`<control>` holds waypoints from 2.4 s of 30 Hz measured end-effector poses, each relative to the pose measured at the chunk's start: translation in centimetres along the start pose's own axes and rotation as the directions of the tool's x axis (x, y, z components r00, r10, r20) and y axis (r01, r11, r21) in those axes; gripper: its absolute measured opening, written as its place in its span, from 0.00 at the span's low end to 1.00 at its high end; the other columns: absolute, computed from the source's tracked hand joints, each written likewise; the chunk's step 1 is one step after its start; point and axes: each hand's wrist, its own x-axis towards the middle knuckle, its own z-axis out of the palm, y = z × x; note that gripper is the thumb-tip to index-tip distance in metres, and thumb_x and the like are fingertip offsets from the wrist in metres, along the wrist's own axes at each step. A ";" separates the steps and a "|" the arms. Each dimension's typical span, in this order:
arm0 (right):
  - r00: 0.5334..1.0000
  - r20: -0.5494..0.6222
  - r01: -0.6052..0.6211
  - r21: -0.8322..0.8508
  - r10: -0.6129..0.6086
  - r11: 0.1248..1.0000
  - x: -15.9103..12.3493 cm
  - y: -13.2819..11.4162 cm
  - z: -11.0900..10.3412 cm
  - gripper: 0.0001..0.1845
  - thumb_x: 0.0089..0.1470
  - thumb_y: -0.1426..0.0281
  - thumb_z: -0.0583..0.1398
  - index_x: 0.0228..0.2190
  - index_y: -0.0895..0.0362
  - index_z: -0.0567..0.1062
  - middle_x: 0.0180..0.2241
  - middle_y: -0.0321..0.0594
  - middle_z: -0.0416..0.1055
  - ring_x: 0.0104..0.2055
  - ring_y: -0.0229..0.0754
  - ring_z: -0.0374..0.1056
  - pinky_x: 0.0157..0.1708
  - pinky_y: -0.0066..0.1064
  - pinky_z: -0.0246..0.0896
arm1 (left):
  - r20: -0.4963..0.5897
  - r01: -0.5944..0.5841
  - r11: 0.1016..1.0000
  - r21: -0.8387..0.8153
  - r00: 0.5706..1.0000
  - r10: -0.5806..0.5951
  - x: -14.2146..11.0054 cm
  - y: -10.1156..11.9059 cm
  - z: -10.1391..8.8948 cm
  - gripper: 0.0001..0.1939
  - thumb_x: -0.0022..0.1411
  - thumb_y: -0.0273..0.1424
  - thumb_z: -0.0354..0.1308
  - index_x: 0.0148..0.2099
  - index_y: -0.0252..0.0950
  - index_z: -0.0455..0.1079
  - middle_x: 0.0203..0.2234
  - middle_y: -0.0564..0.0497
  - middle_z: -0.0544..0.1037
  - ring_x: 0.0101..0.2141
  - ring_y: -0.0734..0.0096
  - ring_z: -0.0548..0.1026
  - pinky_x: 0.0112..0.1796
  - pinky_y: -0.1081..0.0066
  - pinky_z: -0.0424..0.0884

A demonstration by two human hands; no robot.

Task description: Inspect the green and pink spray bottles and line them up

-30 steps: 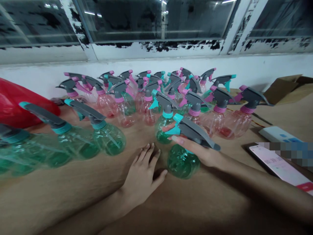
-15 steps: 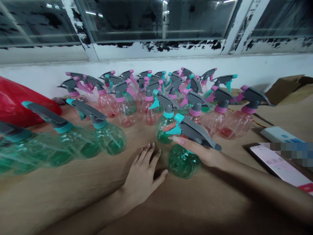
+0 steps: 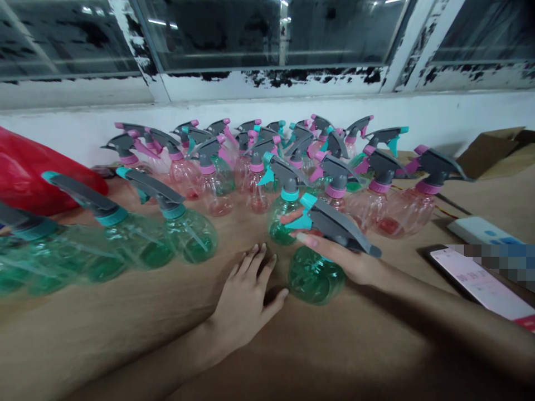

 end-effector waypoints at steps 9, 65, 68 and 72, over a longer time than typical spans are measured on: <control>1.000 0.007 0.015 -0.019 -0.015 1.000 0.0 -0.3 0.0 0.19 0.57 0.63 0.58 0.51 0.47 0.70 0.38 0.37 0.76 0.42 0.45 0.72 0.48 0.41 0.64 | 0.004 0.001 1.000 0.001 1.000 -0.001 0.0 0.0 -0.1 0.26 0.63 0.41 0.53 0.57 0.28 0.62 0.58 0.34 0.64 0.59 0.47 0.60 0.53 0.50 0.62; 0.994 -0.087 0.066 0.001 -0.066 0.998 0.3 0.3 0.7 0.09 0.55 0.62 0.60 0.38 0.51 0.72 0.39 0.36 0.73 0.42 0.42 0.70 0.47 0.38 0.63 | 0.024 -0.004 1.000 -0.004 1.000 0.004 0.1 -0.1 -0.1 0.26 0.65 0.41 0.52 0.58 0.27 0.62 0.58 0.33 0.63 0.58 0.46 0.60 0.53 0.50 0.61; 0.992 -0.096 0.081 -0.006 -0.082 0.997 0.3 0.5 0.7 0.09 0.55 0.61 0.60 0.39 0.50 0.73 0.39 0.35 0.74 0.41 0.42 0.70 0.47 0.39 0.62 | 0.010 -0.002 1.000 -0.015 1.000 0.002 0.0 -0.1 -0.1 0.26 0.65 0.42 0.51 0.58 0.28 0.61 0.58 0.33 0.63 0.58 0.47 0.60 0.54 0.50 0.60; 0.990 -0.108 0.088 0.013 -0.086 0.996 0.3 0.7 0.7 0.10 0.55 0.62 0.60 0.39 0.50 0.73 0.39 0.36 0.75 0.40 0.42 0.70 0.47 0.39 0.62 | -0.002 -0.003 1.000 -0.018 1.000 0.003 0.0 -0.1 0.0 0.26 0.65 0.41 0.51 0.58 0.27 0.62 0.58 0.34 0.64 0.58 0.48 0.60 0.54 0.51 0.59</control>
